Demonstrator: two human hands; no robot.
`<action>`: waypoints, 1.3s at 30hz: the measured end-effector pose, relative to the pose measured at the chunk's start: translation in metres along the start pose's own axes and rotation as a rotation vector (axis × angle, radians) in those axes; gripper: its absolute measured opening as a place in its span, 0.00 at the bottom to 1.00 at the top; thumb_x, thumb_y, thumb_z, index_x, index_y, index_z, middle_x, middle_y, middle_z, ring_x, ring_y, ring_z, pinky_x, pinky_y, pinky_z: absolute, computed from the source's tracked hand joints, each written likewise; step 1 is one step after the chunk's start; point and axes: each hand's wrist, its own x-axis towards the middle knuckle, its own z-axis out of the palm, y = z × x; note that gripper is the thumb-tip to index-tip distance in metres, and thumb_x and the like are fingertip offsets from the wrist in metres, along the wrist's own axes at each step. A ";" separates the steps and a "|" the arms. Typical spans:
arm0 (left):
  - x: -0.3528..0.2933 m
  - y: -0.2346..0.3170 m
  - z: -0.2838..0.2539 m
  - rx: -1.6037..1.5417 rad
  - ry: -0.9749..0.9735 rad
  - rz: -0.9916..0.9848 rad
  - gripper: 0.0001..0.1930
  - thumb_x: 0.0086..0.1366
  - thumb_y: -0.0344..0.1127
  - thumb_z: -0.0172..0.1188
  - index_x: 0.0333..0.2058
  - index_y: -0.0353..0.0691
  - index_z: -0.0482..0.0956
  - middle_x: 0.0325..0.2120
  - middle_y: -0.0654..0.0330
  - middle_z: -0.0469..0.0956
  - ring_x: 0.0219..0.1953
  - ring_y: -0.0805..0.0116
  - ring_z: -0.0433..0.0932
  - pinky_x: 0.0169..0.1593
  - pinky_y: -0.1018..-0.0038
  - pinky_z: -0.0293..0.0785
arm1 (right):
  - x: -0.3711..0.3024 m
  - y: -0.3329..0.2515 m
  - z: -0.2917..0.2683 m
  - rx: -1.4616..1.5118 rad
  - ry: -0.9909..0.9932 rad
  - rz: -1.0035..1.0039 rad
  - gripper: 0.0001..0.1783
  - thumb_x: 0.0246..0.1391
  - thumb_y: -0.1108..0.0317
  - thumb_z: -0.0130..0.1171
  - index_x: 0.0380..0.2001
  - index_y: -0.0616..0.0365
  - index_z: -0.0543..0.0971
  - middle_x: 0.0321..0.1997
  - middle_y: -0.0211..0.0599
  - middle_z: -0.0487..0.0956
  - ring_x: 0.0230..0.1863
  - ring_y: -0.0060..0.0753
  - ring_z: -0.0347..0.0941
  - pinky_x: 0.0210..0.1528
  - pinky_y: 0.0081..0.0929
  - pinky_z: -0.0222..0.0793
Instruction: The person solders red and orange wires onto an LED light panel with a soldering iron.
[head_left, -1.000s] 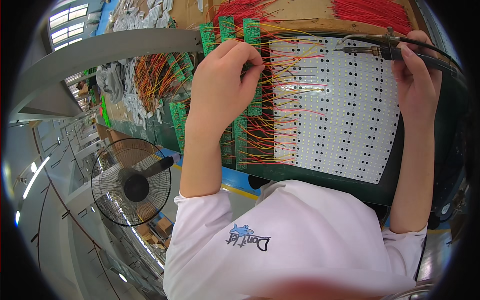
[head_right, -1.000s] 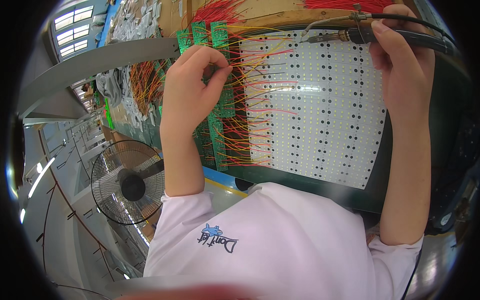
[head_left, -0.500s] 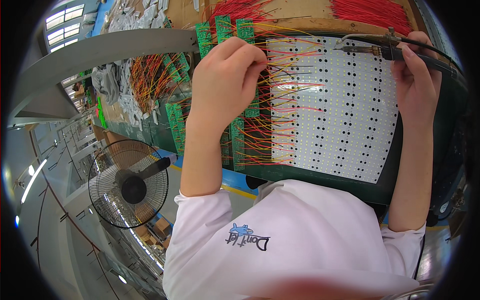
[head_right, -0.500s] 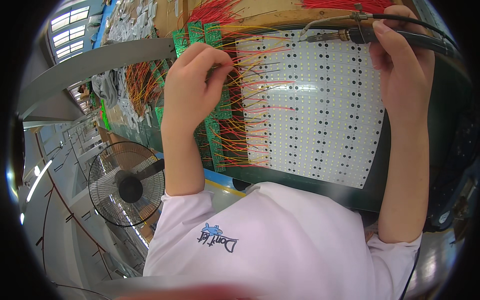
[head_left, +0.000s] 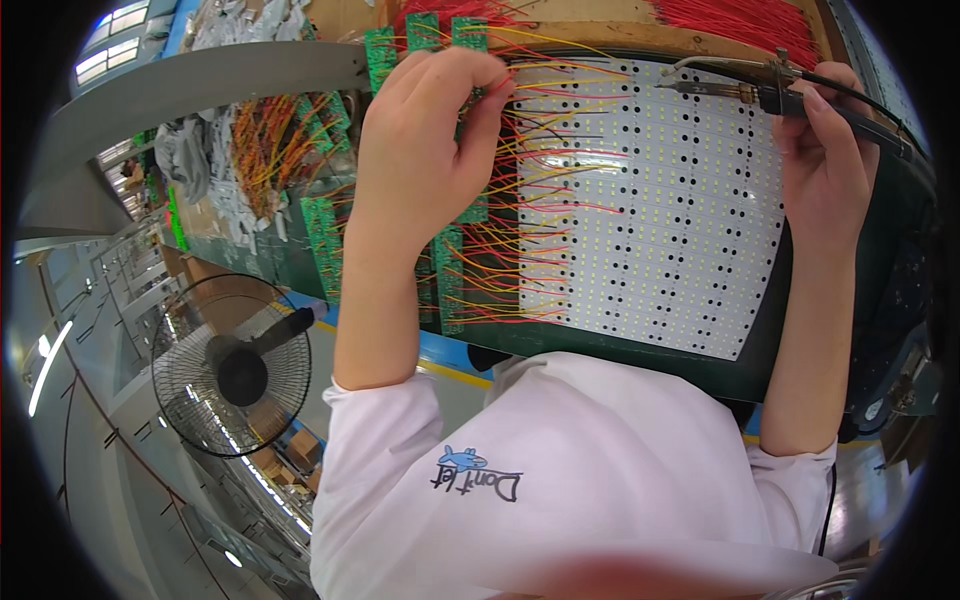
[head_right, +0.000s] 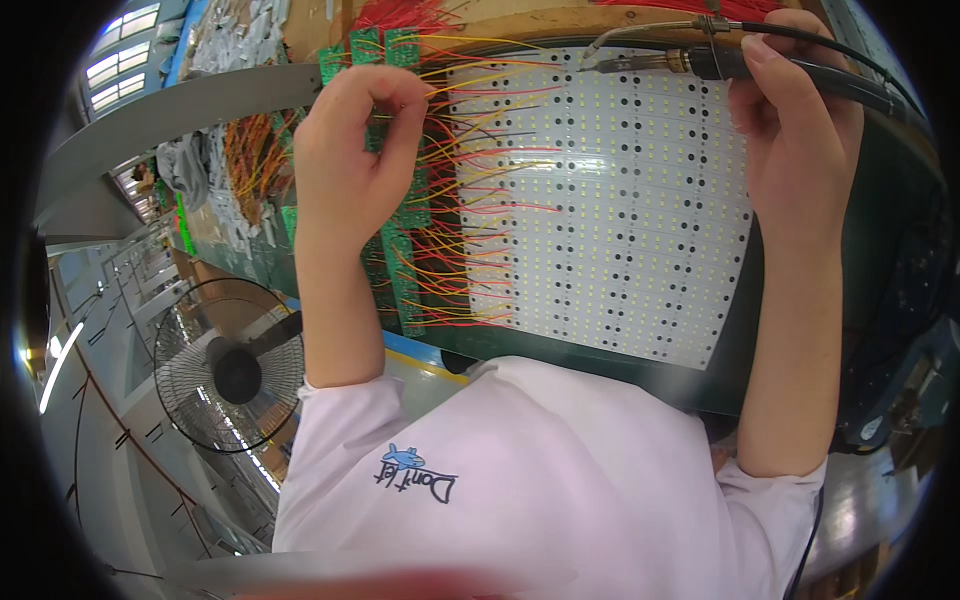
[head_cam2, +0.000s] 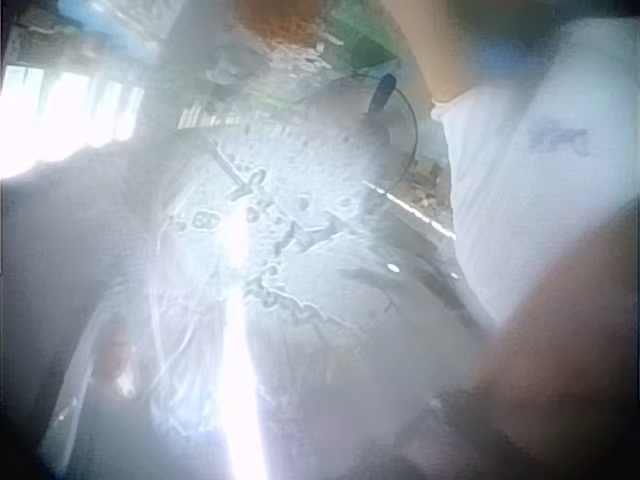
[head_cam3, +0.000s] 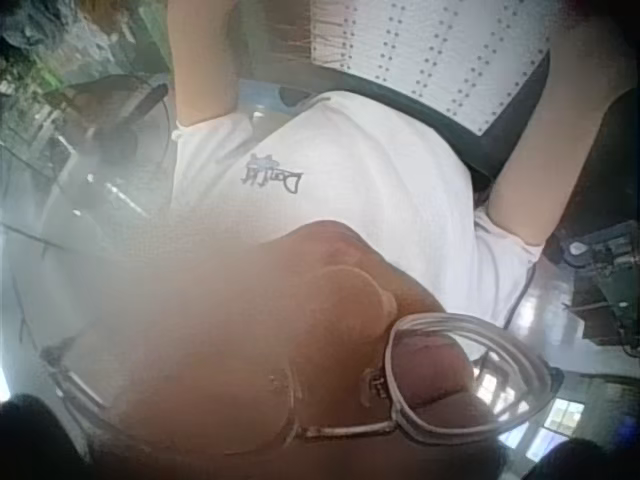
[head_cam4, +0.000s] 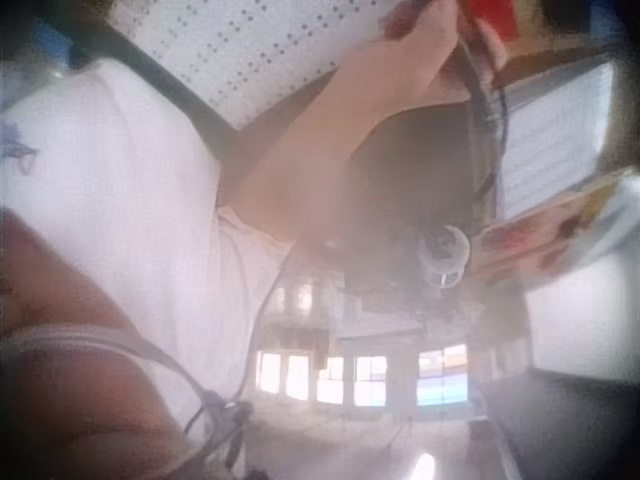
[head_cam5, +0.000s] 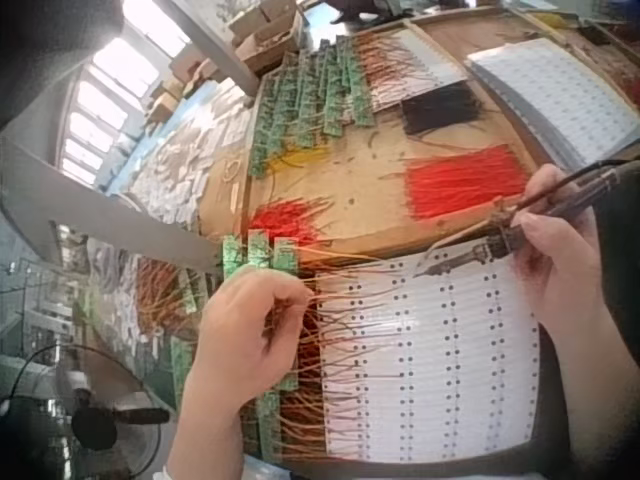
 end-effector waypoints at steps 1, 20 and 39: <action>0.005 0.006 0.002 0.012 -0.006 0.052 0.08 0.60 0.21 0.65 0.38 0.37 0.81 0.31 0.58 0.84 0.29 0.65 0.81 0.36 0.73 0.77 | 0.000 0.000 0.003 0.038 -0.014 -0.020 0.17 0.59 0.76 0.57 0.52 0.66 0.74 0.39 0.35 0.79 0.35 0.21 0.77 0.38 0.17 0.73; 0.016 0.019 0.041 -0.028 -0.060 -0.011 0.06 0.60 0.23 0.64 0.36 0.41 0.82 0.29 0.60 0.81 0.28 0.60 0.81 0.31 0.69 0.76 | -0.008 -0.007 0.030 -0.167 0.030 -0.056 0.16 0.55 0.79 0.64 0.46 0.61 0.75 0.34 0.31 0.81 0.27 0.15 0.75 0.27 0.11 0.72; 0.011 0.007 0.043 -0.104 0.000 0.054 0.12 0.53 0.22 0.60 0.38 0.40 0.80 0.29 0.57 0.76 0.32 0.53 0.79 0.35 0.63 0.76 | -0.005 -0.005 0.036 -0.264 -0.025 -0.090 0.14 0.54 0.74 0.66 0.41 0.63 0.73 0.32 0.38 0.78 0.25 0.20 0.71 0.25 0.16 0.66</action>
